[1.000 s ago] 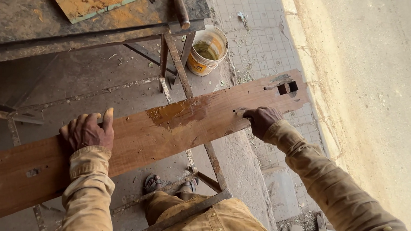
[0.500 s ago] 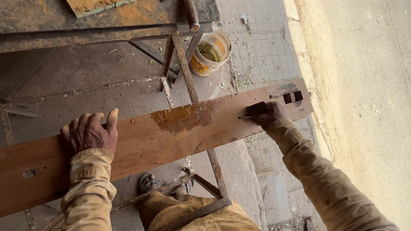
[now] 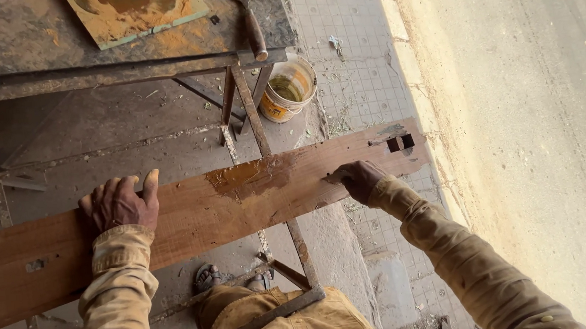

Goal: The person fills holes and recesses in a long wooden plank with wood filler. They scoop filler from a board with a small scraper, press it into the holes, and smooth it flush by hand and with the scraper, working along the plank.

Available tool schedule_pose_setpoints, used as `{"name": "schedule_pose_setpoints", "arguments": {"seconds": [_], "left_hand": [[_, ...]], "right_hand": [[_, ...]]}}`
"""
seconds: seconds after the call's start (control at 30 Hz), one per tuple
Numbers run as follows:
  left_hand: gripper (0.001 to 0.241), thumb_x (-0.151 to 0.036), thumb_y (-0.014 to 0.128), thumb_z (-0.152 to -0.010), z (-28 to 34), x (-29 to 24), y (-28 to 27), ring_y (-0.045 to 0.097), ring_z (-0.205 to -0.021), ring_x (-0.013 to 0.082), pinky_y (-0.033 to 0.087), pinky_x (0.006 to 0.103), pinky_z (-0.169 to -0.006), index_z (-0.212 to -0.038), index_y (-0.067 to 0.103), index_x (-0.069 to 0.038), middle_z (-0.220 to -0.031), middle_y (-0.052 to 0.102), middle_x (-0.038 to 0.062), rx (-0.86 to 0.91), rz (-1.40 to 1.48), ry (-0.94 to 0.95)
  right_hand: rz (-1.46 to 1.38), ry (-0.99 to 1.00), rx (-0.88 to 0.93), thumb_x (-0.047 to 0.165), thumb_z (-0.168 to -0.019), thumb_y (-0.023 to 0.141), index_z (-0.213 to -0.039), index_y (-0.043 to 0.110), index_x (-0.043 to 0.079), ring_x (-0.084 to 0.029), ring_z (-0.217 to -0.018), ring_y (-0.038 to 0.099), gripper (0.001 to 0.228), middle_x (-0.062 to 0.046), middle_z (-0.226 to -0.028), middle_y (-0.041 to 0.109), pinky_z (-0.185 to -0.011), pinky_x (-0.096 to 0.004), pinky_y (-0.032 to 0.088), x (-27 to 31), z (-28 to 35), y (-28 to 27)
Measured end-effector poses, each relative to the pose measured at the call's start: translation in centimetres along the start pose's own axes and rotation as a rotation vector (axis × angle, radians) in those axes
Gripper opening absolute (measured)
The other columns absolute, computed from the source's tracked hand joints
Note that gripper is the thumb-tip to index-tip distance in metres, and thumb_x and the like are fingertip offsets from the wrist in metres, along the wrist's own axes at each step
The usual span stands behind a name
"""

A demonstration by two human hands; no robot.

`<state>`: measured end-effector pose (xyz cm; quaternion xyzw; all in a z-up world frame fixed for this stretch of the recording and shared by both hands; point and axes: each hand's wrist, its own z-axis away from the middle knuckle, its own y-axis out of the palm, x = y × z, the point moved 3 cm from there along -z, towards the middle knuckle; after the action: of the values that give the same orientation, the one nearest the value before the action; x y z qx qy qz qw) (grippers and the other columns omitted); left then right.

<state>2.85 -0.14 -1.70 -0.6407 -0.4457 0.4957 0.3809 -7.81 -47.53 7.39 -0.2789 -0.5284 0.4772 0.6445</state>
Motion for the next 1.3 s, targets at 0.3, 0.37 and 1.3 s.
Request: {"name": "schedule_pose_setpoints", "arguments": {"seconds": [0.3, 0.37, 1.3], "left_hand": [[0.061, -0.066, 0.054, -0.108, -0.3, -0.1, -0.1, 0.063, -0.106, 0.0287, 0.037, 0.0481, -0.108, -0.101, 0.077, -0.010, -0.105, 0.075, 0.010, 0.027, -0.003, -0.020], [0.062, -0.066, 0.054, -0.109, -0.5, -0.1, -0.5, 0.063, -0.106, 0.0289, 0.037, 0.0478, -0.108, -0.101, 0.077, -0.010, -0.105, 0.075, 0.010, 0.026, -0.003, -0.020], [0.063, -0.064, 0.053, -0.110, -0.5, -0.8, -2.1, 0.062, -0.104, 0.0298, 0.037, 0.0470, -0.106, -0.092, 0.076, -0.008, -0.100, 0.073, 0.012, 0.105, 0.025, -0.061]], "right_hand": [[0.211, -0.137, -0.248, 0.004, -0.097, 0.048, -0.132, 0.068, 0.009, -0.027, -0.108, 0.073, 0.040, -0.015, -0.128, 0.072, -0.091, -0.040, 0.059, 1.5, 1.3, 2.2], [0.325, -0.136, -0.326, 0.007, -0.096, 0.052, -0.128, 0.068, 0.007, -0.028, -0.114, 0.071, 0.036, -0.014, -0.129, 0.071, -0.093, -0.041, 0.057, 3.3, 1.8, 3.8], [0.126, -0.050, 0.031, 0.016, -0.101, 0.049, -0.116, 0.079, 0.021, -0.020, -0.065, 0.073, 0.034, -0.006, -0.090, 0.079, -0.067, -0.037, 0.060, 1.1, 1.3, 2.1]]}}
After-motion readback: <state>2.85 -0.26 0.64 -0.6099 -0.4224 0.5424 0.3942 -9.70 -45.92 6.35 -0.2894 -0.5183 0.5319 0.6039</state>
